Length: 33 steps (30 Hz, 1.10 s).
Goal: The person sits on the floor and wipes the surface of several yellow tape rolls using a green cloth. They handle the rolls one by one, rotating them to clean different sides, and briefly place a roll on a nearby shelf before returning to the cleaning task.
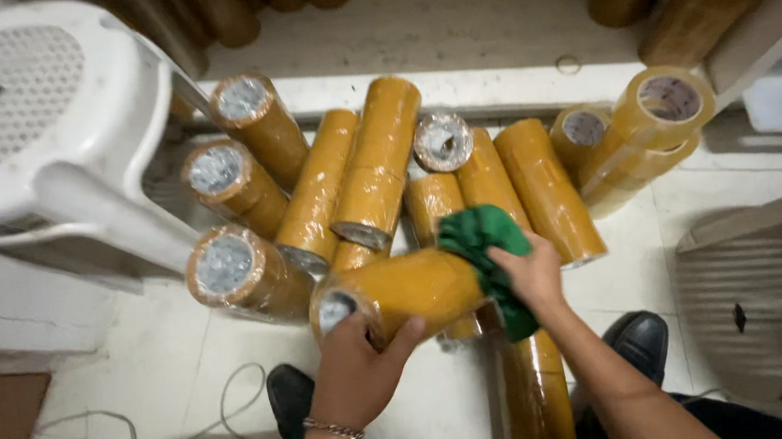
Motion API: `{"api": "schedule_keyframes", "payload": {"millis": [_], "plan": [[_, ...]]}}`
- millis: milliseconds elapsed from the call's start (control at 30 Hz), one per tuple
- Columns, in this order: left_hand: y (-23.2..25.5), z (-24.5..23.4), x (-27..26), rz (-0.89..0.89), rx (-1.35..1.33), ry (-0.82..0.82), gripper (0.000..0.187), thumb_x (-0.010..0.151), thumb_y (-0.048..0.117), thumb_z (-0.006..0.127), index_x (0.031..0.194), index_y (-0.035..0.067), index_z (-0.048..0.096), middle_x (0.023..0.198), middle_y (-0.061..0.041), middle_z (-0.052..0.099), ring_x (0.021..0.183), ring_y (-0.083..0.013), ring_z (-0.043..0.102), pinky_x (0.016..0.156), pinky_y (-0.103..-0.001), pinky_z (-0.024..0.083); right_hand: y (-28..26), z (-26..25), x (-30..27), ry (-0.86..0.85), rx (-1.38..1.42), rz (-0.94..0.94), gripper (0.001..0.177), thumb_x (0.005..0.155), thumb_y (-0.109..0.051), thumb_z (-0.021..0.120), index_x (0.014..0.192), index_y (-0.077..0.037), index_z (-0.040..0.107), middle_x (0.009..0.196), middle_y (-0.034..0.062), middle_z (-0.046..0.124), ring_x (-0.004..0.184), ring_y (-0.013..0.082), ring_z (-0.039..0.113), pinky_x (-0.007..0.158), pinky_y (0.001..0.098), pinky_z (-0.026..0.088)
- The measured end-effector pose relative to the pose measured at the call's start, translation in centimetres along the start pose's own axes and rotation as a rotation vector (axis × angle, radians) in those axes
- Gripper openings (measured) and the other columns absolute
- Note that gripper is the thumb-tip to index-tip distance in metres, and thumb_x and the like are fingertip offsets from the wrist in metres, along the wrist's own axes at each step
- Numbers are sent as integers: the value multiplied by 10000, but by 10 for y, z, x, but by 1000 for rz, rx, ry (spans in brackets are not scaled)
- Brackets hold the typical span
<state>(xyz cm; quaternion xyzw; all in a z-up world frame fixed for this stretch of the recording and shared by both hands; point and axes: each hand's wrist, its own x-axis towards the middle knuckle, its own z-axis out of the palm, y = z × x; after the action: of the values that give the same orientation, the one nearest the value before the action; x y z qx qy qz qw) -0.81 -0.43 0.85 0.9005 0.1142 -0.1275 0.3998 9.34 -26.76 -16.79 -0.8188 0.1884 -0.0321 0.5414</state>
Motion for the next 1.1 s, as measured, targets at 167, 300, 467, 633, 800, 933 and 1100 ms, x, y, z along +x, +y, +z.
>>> {"api": "schedule_keyframes", "payload": {"millis": [167, 300, 467, 633, 800, 933, 1100], "plan": [[-24, 18, 12, 31, -307, 263, 658, 926, 400, 768, 576, 155, 268, 555, 34, 284, 543, -109, 332, 536, -346, 307, 44, -23, 27, 89, 71, 105, 314, 754, -256, 823, 1020, -91, 795, 880, 38, 766, 803, 135, 676, 729, 312, 548], [-15, 22, 17, 282, -167, 313, 575, 921, 412, 724, 592, 121, 353, 513, -30, 401, 537, -158, 409, 549, -408, 367, -98, -43, -10, 0, 280, -109, 335, 766, -148, 754, 1099, -116, 774, 908, -60, 687, 854, 56, 597, 805, 215, 493], [-6, 22, 33, 441, 7, 207, 515, 931, 465, 613, 562, 139, 463, 504, -62, 502, 510, -221, 479, 563, -449, 350, -191, -28, -83, -198, 316, -328, 364, 609, -162, 877, 957, -122, 779, 842, -4, 731, 783, 119, 646, 689, 298, 519], [-11, 23, 11, 411, -4, 39, 305, 813, 217, 664, 562, 135, 512, 493, -64, 583, 509, -228, 506, 565, -481, 311, -134, 1, -72, -442, 538, -303, 338, 713, -184, 854, 996, -64, 713, 883, -33, 639, 803, 82, 570, 696, 234, 476], [-30, 24, 13, 469, 162, 39, 399, 930, 440, 712, 728, 121, 584, 720, -122, 640, 767, -350, 610, 867, -455, 387, 2, 14, 13, -117, 173, 22, 353, 708, -255, 863, 1025, -115, 797, 835, -35, 725, 757, 87, 611, 698, 253, 505], [1, 8, 4, 557, 338, 69, 471, 898, 557, 652, 1161, 172, 723, 1077, -88, 724, 1113, -316, 592, 970, -485, 334, 95, -8, 58, -13, -23, 67, 426, 721, -373, 846, 1056, -112, 804, 859, -2, 736, 813, 125, 630, 734, 313, 499], [-3, 5, 4, 177, -140, 242, 524, 991, 415, 590, 578, 103, 507, 537, -42, 534, 585, -173, 504, 623, -422, 377, -14, -40, 29, 29, 298, 58, 288, 780, -158, 786, 1057, -88, 743, 909, 23, 723, 792, 135, 647, 717, 293, 543]]}}
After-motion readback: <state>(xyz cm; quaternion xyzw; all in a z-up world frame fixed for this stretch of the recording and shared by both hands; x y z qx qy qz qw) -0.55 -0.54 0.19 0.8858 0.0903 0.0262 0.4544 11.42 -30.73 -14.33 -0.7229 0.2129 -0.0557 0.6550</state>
